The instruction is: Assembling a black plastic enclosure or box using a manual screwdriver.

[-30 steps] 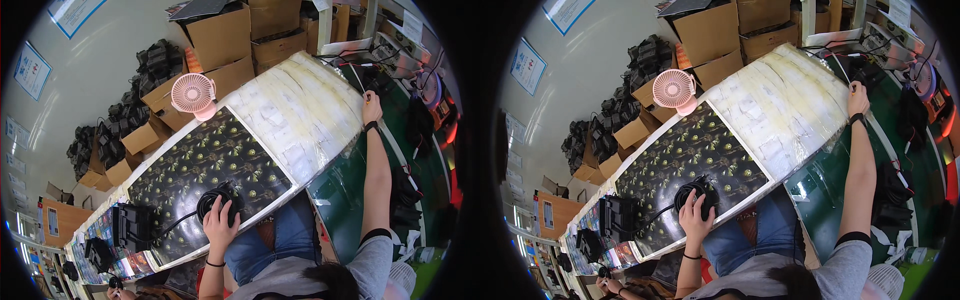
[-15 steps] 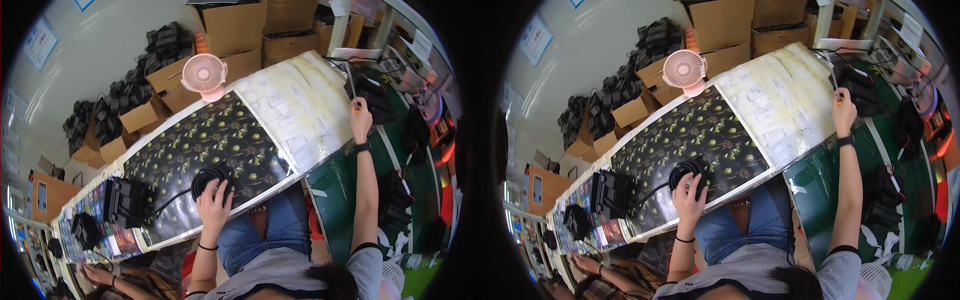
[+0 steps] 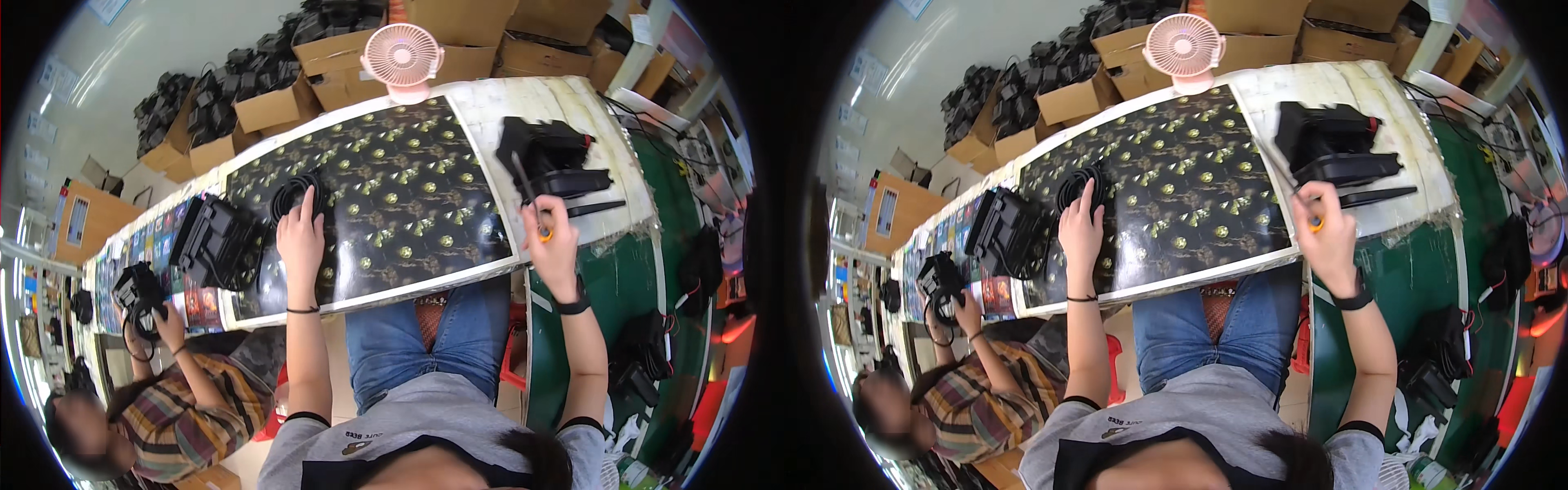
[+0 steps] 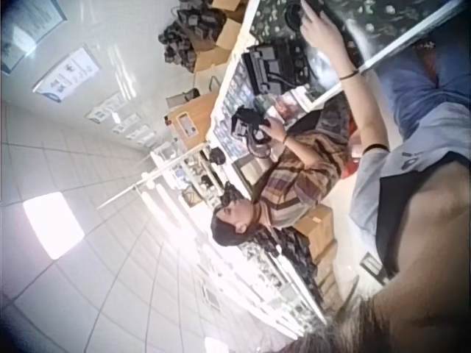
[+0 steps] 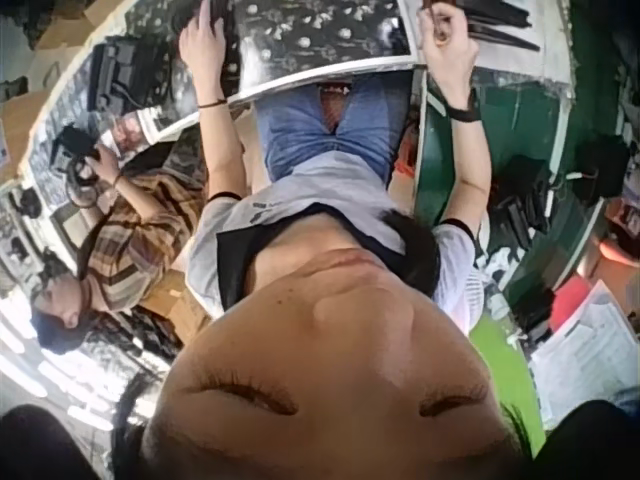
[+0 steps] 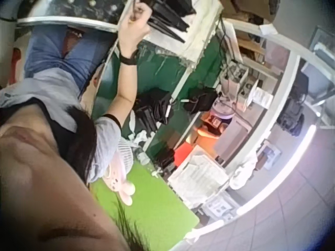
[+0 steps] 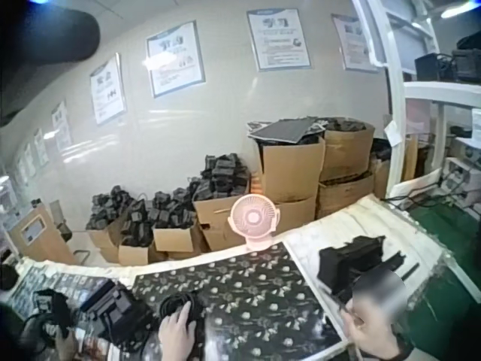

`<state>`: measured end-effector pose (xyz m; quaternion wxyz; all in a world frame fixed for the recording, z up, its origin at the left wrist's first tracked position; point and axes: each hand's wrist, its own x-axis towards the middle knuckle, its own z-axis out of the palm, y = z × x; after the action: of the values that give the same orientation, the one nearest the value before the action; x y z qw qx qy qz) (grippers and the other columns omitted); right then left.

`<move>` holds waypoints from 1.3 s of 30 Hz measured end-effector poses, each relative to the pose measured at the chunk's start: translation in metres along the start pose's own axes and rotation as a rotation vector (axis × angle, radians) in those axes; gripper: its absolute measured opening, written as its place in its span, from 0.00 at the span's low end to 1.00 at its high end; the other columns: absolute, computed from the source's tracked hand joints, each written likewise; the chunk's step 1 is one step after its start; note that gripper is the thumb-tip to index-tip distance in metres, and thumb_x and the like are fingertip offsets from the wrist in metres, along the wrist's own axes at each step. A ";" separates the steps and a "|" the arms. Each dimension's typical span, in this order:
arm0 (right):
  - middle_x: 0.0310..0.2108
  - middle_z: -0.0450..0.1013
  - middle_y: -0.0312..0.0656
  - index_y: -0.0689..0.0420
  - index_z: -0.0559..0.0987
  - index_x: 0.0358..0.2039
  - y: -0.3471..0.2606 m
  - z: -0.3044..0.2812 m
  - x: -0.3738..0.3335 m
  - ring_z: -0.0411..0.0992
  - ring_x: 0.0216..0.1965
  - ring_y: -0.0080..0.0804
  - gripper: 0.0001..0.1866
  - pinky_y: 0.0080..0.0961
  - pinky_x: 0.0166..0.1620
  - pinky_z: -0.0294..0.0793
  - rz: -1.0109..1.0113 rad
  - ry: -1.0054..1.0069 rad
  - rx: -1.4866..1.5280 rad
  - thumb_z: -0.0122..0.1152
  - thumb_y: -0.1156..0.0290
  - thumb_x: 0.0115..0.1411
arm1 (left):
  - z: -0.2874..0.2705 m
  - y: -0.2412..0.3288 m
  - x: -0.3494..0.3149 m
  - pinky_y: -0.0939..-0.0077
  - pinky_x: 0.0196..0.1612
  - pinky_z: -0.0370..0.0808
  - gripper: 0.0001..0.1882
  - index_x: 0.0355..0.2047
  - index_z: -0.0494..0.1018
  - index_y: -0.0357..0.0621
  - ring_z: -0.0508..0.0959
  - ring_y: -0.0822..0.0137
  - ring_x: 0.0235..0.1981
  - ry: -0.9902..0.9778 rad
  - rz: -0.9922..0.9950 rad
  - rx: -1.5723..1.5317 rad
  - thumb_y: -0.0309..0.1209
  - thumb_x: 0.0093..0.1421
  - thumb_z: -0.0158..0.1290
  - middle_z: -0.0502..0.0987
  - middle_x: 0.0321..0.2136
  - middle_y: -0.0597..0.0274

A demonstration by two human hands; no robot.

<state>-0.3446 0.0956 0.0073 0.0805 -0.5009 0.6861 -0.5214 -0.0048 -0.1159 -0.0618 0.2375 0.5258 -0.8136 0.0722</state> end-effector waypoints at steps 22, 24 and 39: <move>0.27 0.64 0.27 0.51 0.73 0.51 0.065 0.055 0.023 0.60 0.22 0.11 0.13 0.11 0.20 0.59 0.415 -0.014 0.630 0.55 0.61 0.69 | -0.059 0.138 -0.018 0.50 0.62 0.62 0.32 0.52 0.74 0.52 0.63 0.41 0.59 0.035 0.295 -0.622 0.39 0.45 0.69 0.63 0.59 0.48; 0.26 0.62 0.28 0.52 0.68 0.60 0.068 0.054 0.017 0.57 0.21 0.12 0.21 0.09 0.22 0.58 0.393 -0.121 0.651 0.52 0.59 0.70 | -0.055 0.140 -0.025 0.50 0.61 0.63 0.33 0.51 0.75 0.52 0.64 0.41 0.58 0.075 0.302 -0.595 0.42 0.44 0.71 0.64 0.57 0.47; 0.48 0.70 0.33 0.53 0.54 0.71 0.053 0.061 -0.004 0.67 0.43 0.18 0.44 0.17 0.49 0.66 0.443 -0.355 0.765 0.66 0.70 0.57 | -0.046 0.123 -0.152 0.55 0.57 0.60 0.18 0.41 0.81 0.66 0.60 0.61 0.54 0.463 0.323 -0.445 0.51 0.50 0.62 0.68 0.48 0.68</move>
<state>-0.3359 0.0574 -0.0636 0.4845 -0.3584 0.5109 -0.6131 -0.0495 0.0794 -0.0759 0.5097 0.2955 -0.8066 0.0474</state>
